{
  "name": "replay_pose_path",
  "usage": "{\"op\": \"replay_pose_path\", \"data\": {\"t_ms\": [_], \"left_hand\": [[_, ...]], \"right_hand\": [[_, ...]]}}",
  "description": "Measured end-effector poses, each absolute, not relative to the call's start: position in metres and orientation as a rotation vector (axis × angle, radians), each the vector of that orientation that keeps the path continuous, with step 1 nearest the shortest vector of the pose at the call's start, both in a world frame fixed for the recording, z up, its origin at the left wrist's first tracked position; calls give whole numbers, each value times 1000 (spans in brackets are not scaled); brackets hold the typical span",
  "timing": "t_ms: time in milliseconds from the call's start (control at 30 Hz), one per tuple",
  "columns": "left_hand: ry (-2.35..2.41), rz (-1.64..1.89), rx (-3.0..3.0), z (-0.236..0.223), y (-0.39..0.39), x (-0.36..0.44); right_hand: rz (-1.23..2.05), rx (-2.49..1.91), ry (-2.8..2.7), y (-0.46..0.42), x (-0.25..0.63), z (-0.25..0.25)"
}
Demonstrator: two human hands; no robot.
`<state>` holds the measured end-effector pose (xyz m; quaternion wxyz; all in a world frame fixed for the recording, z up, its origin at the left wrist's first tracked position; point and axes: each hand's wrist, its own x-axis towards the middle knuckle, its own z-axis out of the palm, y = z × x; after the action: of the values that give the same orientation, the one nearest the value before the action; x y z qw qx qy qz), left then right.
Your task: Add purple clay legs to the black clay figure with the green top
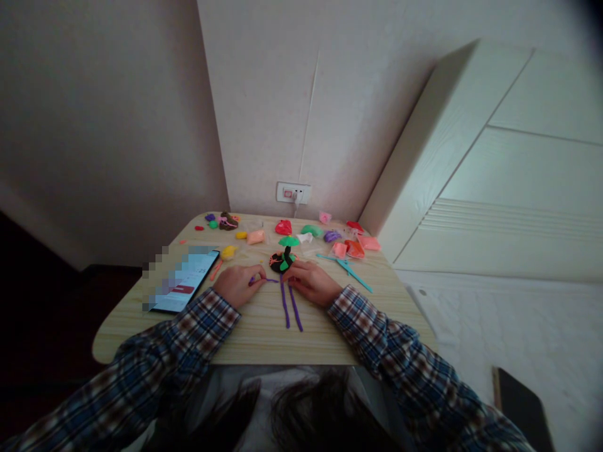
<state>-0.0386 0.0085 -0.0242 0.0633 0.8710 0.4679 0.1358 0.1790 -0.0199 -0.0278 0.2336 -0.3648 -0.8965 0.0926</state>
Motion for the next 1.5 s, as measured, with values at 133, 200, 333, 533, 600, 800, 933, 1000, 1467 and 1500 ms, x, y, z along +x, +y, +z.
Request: {"op": "replay_pose_path", "data": {"t_ms": [133, 200, 333, 533, 600, 800, 933, 1000, 1467, 1500], "left_hand": [[1417, 391, 2615, -22, 8, -38], [1426, 387, 2607, -22, 7, -37], [1427, 402, 2622, -21, 7, -37], [1435, 371, 2616, -19, 6, -37], [1433, 366, 2618, -18, 6, -36], [1411, 398, 2628, -18, 7, -36], [1401, 380, 2601, -19, 8, -37], [1381, 385, 2610, -19, 8, -38], [1260, 406, 2644, -19, 7, -21], [1257, 407, 2640, -20, 8, -21]], "right_hand": [[250, -992, -2461, -20, 179, -28], [254, -948, -2495, -20, 177, -27], [253, -902, -2538, -22, 175, -26], [305, -870, -2558, -20, 175, -28], [350, -861, -2553, -19, 174, -27], [532, -822, -2507, -14, 170, -24], [596, -826, -2437, -13, 169, -23], [601, -849, -2395, -13, 169, -23], [598, -841, -2265, -13, 173, -24], [586, -866, -2260, -13, 174, -24]]}}
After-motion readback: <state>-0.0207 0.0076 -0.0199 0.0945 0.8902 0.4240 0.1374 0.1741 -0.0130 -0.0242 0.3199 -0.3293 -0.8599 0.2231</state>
